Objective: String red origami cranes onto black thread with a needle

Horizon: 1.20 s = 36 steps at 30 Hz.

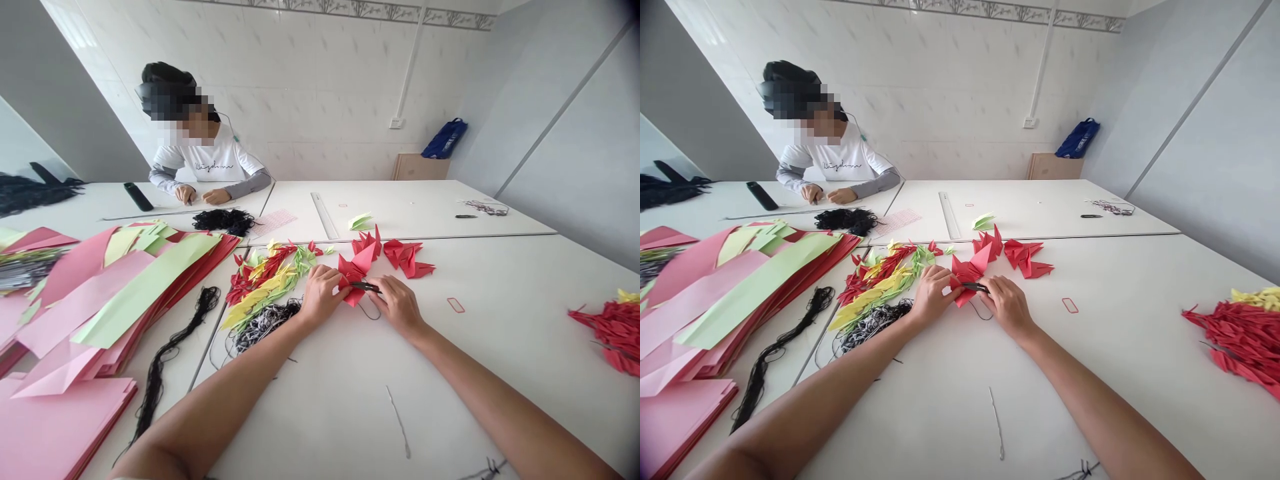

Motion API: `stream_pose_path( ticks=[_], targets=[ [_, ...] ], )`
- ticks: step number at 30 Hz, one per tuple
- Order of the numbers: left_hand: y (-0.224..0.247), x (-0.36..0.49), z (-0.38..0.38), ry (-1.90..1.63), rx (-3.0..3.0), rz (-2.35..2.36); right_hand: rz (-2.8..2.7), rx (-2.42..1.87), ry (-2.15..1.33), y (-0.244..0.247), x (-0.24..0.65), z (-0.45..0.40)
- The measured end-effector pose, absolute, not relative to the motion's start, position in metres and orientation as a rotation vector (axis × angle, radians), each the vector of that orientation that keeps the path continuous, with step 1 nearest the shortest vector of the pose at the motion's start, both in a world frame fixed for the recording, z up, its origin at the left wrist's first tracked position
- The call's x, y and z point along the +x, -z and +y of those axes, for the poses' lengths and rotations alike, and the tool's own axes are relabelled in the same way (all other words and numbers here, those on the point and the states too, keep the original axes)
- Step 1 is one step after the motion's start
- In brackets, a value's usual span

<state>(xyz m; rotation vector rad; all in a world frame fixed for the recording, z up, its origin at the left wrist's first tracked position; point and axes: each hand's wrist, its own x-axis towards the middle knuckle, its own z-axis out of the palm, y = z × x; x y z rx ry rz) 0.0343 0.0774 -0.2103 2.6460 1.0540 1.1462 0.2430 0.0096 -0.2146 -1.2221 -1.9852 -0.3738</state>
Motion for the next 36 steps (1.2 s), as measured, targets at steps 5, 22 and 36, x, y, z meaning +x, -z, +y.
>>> stream_pose_path(
  ticks=[5, 22, 36],
  targets=[
    [0.21, 0.035, 0.082, -1.248, 2.125, 1.05, -1.867, -1.246, 0.286, 0.216, 0.244, 0.01],
    [0.212, 0.035, 0.089, -1.091, 1.129, 0.692, -1.922, -1.205, 0.182, 0.219, 0.231, 0.008],
    [0.211, 0.037, 0.089, -1.14, 1.042, 0.688, -2.296, -1.012, 0.126, 0.217, 0.226, 0.005]
  ],
)
